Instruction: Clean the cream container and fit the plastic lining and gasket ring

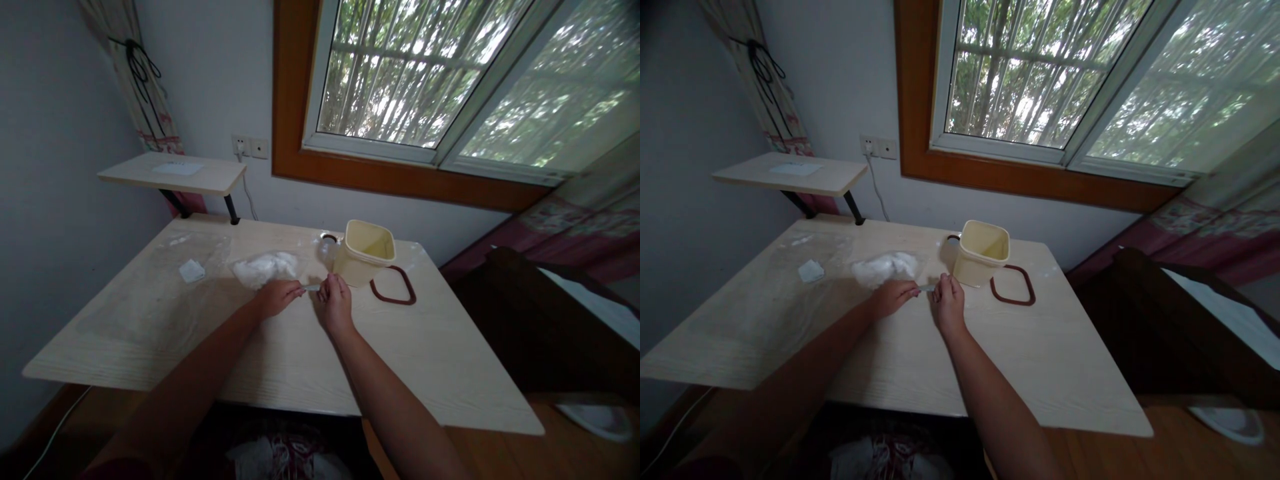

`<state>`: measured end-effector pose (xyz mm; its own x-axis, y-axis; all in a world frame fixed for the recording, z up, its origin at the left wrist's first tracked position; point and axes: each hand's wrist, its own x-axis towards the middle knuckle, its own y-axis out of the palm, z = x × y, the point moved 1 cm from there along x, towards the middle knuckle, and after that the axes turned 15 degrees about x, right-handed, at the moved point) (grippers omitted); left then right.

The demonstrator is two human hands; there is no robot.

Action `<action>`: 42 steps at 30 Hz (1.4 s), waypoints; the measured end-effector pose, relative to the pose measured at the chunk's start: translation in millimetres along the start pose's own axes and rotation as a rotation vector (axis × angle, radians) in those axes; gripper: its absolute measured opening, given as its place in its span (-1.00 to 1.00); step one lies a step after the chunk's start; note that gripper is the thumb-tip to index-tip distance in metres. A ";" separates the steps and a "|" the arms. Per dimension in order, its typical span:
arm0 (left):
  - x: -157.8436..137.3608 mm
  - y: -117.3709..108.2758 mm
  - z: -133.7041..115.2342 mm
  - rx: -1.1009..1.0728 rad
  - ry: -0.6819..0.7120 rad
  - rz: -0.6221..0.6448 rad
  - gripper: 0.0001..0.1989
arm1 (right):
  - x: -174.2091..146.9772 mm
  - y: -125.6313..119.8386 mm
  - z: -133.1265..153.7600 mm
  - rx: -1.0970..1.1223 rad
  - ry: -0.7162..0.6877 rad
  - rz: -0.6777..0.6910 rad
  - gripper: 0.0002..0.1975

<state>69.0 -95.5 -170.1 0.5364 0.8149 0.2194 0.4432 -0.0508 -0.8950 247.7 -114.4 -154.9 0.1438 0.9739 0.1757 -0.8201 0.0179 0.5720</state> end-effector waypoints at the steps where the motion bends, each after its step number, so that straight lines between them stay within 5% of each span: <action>1: 0.0 0.2 0.5 -0.007 -0.014 -0.004 -0.60 | 0.0 0.3 0.3 0.006 -0.010 -0.003 -0.54; 12: -0.1 -2.3 4.0 -0.094 -0.123 -0.080 -0.64 | 4.2 -7.9 1.2 -0.066 -0.116 -0.028 -0.62; 17: -1.8 -7.0 4.8 -0.164 -0.220 -0.168 -0.65 | 4.6 -7.3 2.4 -0.048 -0.058 -0.052 -0.66; 22: -4.1 -7.7 5.5 -0.187 -0.216 -0.172 -0.63 | 4.3 -4.3 -0.2 -0.292 0.053 0.134 -0.67; 26: -5.4 -4.9 5.3 -0.143 -0.157 -0.121 -0.61 | 5.4 -1.6 -2.4 -0.406 -0.004 0.282 -0.81; 32: -5.0 -2.8 0.4 -0.074 -0.015 -0.047 -0.67 | 5.2 -2.2 -7.0 -0.236 0.078 0.293 -0.83; 42: -2.4 -0.5 -2.1 0.058 -0.008 -0.040 -0.66 | 6.3 -7.2 -16.8 -0.056 0.150 0.153 -0.73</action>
<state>69.0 -98.5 -169.4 0.5135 0.8202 0.2522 0.4213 0.0150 -0.9068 245.2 -104.6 -171.3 -0.0657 0.9888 0.1336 -0.8562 -0.1246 0.5014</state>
